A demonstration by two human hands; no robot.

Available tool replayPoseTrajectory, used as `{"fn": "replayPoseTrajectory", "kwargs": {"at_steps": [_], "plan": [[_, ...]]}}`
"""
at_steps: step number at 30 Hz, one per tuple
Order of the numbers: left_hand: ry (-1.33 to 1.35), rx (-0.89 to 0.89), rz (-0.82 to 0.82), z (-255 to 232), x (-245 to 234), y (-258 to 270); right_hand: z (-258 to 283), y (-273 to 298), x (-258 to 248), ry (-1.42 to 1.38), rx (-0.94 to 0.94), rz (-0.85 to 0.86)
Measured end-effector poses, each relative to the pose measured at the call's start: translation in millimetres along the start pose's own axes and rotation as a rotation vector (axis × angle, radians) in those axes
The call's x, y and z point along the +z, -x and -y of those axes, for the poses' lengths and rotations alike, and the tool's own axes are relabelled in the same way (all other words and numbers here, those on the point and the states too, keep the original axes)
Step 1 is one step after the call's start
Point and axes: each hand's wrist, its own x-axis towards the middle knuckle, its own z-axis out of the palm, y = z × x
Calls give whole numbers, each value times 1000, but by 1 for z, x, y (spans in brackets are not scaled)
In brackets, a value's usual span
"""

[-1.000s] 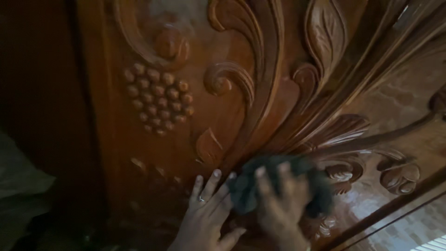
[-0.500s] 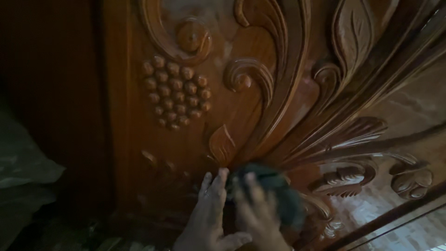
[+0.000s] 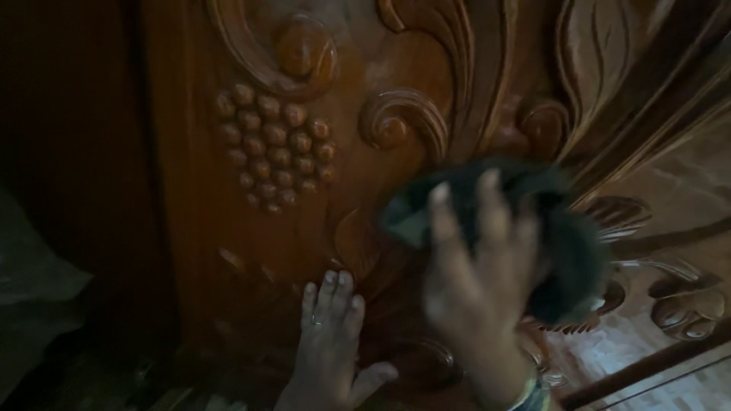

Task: The person cleans a carved wooden wardrobe with a dark cloth, wiping across the intricate floral and geometric designs.

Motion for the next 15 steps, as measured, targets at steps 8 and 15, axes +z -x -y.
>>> {"fn": "replayPoseTrajectory", "kwargs": {"at_steps": [8, 15], "plan": [[408, -34, -157, -10, -8, 4, 50, 95, 15, -221, -617, 397], [329, 30, -223, -15, -2, -4, 20, -1, 1, -259, -381, 272]]}}
